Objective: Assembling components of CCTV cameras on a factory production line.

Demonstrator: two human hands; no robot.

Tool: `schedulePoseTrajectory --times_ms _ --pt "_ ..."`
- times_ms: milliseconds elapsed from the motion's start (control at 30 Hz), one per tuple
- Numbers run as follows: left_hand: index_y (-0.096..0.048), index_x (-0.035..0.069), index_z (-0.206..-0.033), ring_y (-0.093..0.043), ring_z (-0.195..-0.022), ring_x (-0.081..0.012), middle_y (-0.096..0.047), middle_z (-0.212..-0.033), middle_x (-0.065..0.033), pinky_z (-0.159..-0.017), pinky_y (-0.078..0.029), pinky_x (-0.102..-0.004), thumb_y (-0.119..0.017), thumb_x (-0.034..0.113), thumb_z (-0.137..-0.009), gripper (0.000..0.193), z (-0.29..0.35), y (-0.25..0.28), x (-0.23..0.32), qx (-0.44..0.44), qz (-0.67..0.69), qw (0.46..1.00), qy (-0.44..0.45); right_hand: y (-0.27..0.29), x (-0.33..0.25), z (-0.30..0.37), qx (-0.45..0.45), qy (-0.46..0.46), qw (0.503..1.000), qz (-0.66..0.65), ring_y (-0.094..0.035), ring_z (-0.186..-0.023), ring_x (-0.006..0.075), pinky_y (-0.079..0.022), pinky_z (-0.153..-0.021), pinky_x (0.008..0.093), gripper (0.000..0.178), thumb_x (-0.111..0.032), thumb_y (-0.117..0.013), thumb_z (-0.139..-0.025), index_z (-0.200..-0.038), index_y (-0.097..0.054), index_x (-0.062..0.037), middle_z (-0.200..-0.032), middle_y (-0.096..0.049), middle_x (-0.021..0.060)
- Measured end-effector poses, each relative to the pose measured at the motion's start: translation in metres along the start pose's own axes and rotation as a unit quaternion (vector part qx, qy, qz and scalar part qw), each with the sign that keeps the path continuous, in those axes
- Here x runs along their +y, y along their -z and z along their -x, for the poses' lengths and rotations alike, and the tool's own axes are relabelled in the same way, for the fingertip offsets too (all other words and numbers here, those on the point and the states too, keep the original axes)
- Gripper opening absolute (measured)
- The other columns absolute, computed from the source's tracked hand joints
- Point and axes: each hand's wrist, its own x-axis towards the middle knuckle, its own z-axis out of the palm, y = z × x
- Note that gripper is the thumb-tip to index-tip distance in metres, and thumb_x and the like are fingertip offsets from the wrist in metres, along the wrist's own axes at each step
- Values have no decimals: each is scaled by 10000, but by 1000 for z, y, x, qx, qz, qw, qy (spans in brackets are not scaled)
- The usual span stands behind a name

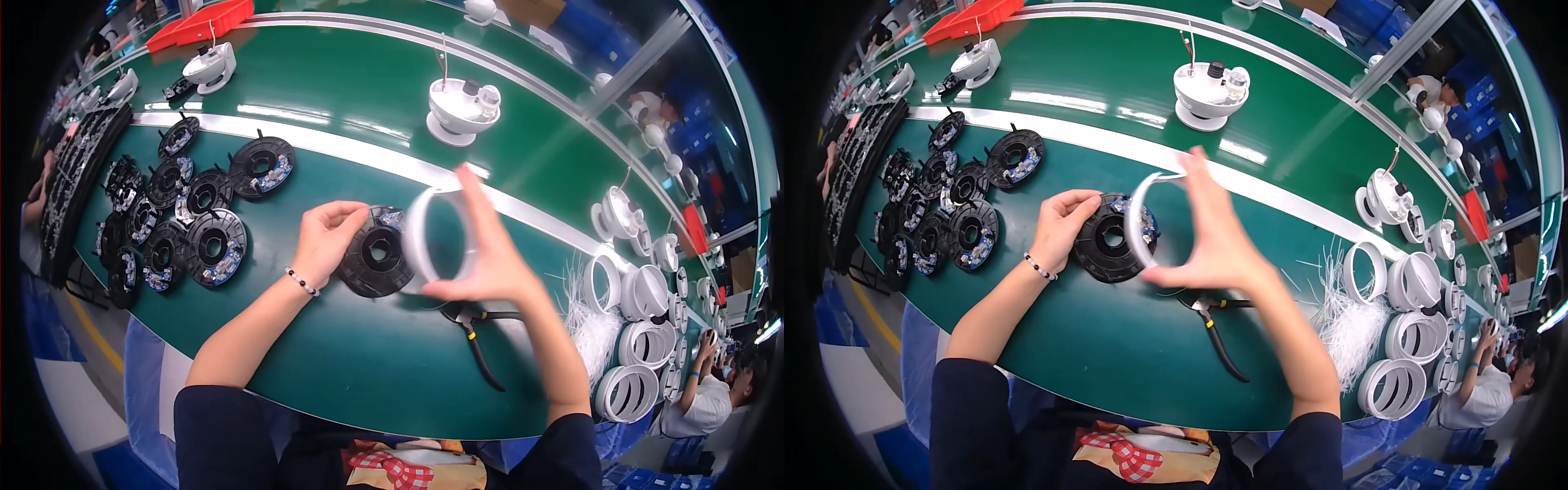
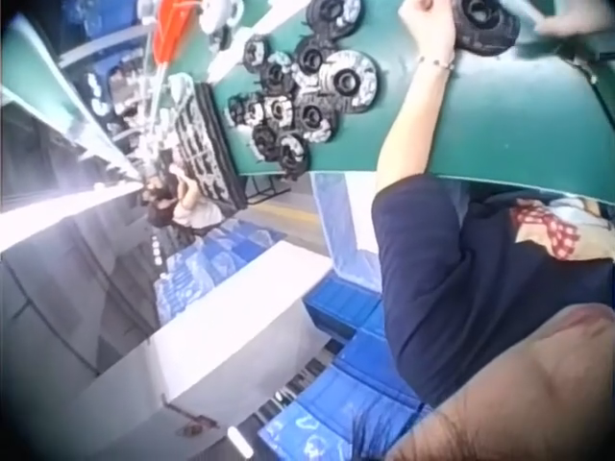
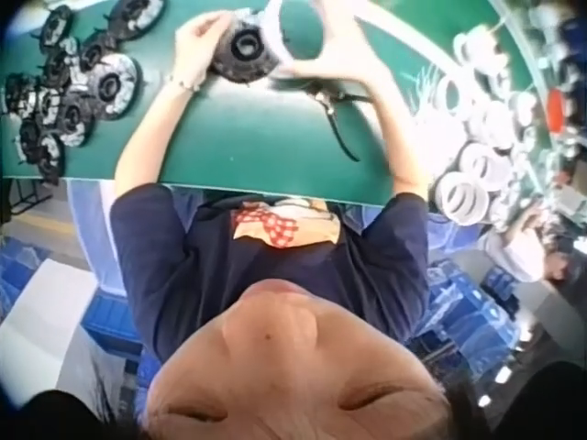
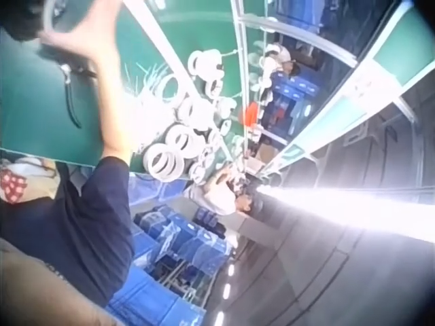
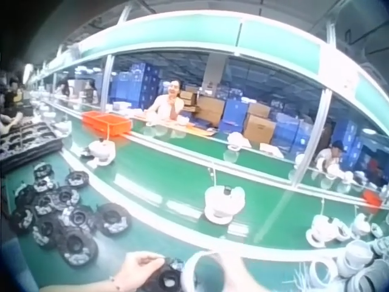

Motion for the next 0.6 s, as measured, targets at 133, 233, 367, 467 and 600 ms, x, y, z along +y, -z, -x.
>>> schedulePoseTrajectory --times_ms 133,233,367,467,600 --pt "-593 -17 -984 -604 -797 -133 -635 -918 -79 -724 -488 -254 -499 211 -881 267 4 -1 5 8 98 994 58 -50 -20 -19 -13 43 999 25 -209 -1242 472 -250 -983 526 1203 -409 -792 -447 -1373 -132 -19 -1390 -84 301" --pt "-454 4 -1206 -524 -1054 -246 -536 -1152 -145 -943 -396 -388 -373 516 -863 622 11 -1 23 -144 347 920 110 -51 -22 -27 59 66 996 -8 -202 -1244 471 -248 -988 519 1219 -389 -804 -435 -1376 -121 -20 -1395 -73 298" --pt "-257 37 -1351 -338 -1246 -285 -346 -1345 -155 -1039 -268 -443 -406 654 -786 851 18 6 16 -225 351 908 48 -47 -29 -34 57 47 995 -68 -202 -1285 391 -224 -1037 441 1359 -419 -853 -429 -1381 20 2 -1405 -74 279" --pt "-143 44 -1385 -327 -1257 -280 -310 -1369 -154 -1040 -267 -434 -417 648 -784 896 13 5 20 -273 366 888 53 -54 -25 -33 41 59 996 -48 -237 -1264 392 -229 -1034 446 1367 -436 -853 -427 -1380 22 6 -1397 -100 271" --pt "-188 53 -1377 -351 -1244 -281 -315 -1370 -153 -1034 -280 -426 -438 580 -798 822 13 5 17 -242 360 899 66 -51 -40 -32 9 -77 995 57 -197 -1266 428 -205 -1039 461 1346 -493 -825 -448 -1371 3 29 -1385 -123 300"
